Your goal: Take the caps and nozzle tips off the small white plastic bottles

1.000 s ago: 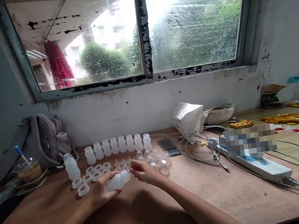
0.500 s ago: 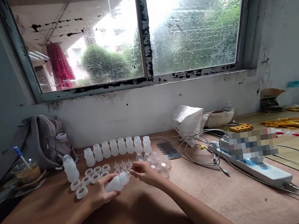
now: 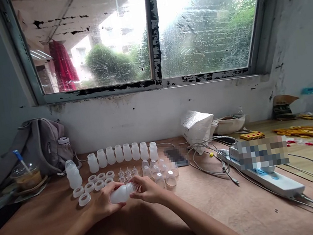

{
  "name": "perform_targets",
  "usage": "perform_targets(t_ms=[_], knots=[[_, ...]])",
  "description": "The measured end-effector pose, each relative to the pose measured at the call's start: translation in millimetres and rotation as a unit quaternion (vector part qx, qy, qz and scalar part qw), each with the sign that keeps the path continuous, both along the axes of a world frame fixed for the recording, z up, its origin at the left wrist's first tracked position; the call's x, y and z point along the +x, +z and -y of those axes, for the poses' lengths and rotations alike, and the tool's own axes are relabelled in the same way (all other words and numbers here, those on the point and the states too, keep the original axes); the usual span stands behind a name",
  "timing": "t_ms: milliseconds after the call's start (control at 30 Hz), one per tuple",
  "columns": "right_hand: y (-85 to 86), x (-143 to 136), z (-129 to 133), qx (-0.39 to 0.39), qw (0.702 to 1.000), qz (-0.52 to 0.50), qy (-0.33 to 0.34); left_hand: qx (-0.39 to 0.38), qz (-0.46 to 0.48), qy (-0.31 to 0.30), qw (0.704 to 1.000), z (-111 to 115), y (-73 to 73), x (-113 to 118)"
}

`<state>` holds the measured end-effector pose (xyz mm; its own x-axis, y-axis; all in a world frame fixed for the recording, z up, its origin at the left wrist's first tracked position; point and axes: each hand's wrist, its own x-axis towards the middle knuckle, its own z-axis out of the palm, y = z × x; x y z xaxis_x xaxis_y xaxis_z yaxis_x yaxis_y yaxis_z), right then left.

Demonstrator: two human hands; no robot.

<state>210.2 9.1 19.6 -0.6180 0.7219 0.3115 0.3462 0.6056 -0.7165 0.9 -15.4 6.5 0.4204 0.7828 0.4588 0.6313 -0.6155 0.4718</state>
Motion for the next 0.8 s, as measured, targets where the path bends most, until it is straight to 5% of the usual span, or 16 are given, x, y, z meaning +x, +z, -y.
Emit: perform_targets(t_ms=[167, 400, 567, 800], knots=[[-15.0, -9, 0, -0.126, 0.991, -0.011, -0.048, 0.144, -0.104, 0.003, 0.984, 0, -2.9, -2], [0.7, -5, 5, -0.069, 0.996, -0.051, -0.032, 0.134, -0.098, 0.014, 0.986, -1, -3.0, -3], [-2.7, -10, 9, -0.137, 0.987, -0.059, -0.065, 0.146, -0.127, 0.024, 0.981, 0, -9.7, -2], [-8.0, -14, 8, -0.055, 0.995, 0.024, -0.084, 0.164, -0.166, 0.006, 0.972, -1, -9.4, -4]])
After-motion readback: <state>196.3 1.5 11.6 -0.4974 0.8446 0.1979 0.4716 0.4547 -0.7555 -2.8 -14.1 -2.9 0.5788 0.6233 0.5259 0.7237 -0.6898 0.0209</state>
